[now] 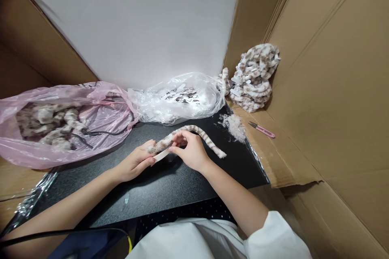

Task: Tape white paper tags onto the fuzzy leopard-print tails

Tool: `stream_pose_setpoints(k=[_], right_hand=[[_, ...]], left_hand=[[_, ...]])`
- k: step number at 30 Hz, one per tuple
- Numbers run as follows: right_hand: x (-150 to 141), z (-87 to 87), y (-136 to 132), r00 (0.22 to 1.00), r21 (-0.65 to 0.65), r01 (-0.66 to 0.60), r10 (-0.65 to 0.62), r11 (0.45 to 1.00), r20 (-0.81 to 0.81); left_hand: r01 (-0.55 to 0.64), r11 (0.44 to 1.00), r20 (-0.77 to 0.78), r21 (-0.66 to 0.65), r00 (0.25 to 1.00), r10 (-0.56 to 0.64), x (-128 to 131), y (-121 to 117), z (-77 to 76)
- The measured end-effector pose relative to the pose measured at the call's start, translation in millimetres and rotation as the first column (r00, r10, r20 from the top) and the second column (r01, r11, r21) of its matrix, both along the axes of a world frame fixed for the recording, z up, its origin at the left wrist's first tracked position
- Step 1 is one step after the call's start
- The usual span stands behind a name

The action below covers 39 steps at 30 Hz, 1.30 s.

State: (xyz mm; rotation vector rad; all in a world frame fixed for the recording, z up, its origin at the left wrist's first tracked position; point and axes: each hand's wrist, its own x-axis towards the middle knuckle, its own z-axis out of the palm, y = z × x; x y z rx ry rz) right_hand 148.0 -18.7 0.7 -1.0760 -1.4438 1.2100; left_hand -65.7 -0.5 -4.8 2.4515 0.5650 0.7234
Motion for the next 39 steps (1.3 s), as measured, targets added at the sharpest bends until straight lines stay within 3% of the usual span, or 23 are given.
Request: stream_pose_setpoints(k=[5, 8, 11, 14, 17, 23, 25, 27, 29, 31, 32, 34, 36, 39], right_hand=[[-3, 6.9, -6, 0.997, 0.049, -0.011, 0.007, 0.999, 0.077], [-5, 17.0, -19, 0.985, -0.104, -0.147, 0.135, 0.984, -0.111], [-2, 26.8, -24, 0.900, -0.223, -0.352, 0.263, 0.909, -0.347], [12, 30.4, -14, 0.864, -0.308, -0.349, 0.177, 0.885, -0.471], [27, 32.4, -4, 0.864, -0.372, -0.300, 0.085, 0.878, -0.497], [31, 47.3, -27, 0.814, -0.225, -0.470, 0.321, 0.853, -0.484], [39, 51.5, -31, 0.858, -0.225, -0.437, 0.329, 0.871, -0.394], [54, 55.1, -30, 0.954, -0.225, -0.273, 0.232, 0.935, -0.192], [67, 60.2, -27, 0.994, -0.076, 0.032, -0.024, 0.997, 0.104], [69, 67.6, -25, 0.906, 0.179, 0.234, -0.281, 0.956, 0.316], [65, 71.4, -26, 0.859, 0.275, 0.235, -0.331, 0.932, 0.390], [47, 76.8, -26, 0.789, 0.352, 0.066, -0.265, 0.934, 0.555], [22, 76.7, -22, 0.664, 0.324, -0.148, -0.149, 0.934, 0.733], [-7, 68.6, -7, 0.477, 0.229, -0.262, -0.080, 0.937, 0.875]], left_hand=[[-0.015, 0.999, -0.032, -0.031, 0.999, 0.014, -2, 4, 2.9], [-0.052, 0.997, -0.045, -0.052, 0.998, 0.049, 0, 8, 5.7], [-0.041, 0.995, -0.044, -0.095, 0.998, 0.037, 2, 10, 8.9], [0.016, 0.984, -0.025, -0.178, 0.999, -0.020, -1, 12, 9.6], [0.013, 0.978, -0.017, -0.207, 1.000, -0.017, -9, 16, 7.5], [-0.077, 0.986, -0.079, -0.147, 0.995, 0.066, -8, 25, 8.5], [-0.068, 0.987, -0.073, -0.145, 0.996, 0.058, -5, 23, 9.3], [-0.048, 0.989, -0.056, -0.143, 0.998, 0.040, -3, 21, 8.9], [-0.065, 0.991, -0.046, -0.121, 0.997, 0.060, -2, 19, 7.6], [-0.084, 0.992, -0.050, -0.096, 0.996, 0.079, 0, 18, 6.5], [-0.083, 0.993, -0.050, -0.087, 0.996, 0.079, 1, 17, 6.3], [-0.065, 0.995, -0.050, -0.078, 0.997, 0.061, 4, 16, 7.0], [-0.051, 0.996, -0.043, -0.073, 0.998, 0.048, 7, 14, 8.8], [-0.035, 0.997, -0.015, -0.069, 0.999, 0.034, 8, 11, 10.5]])
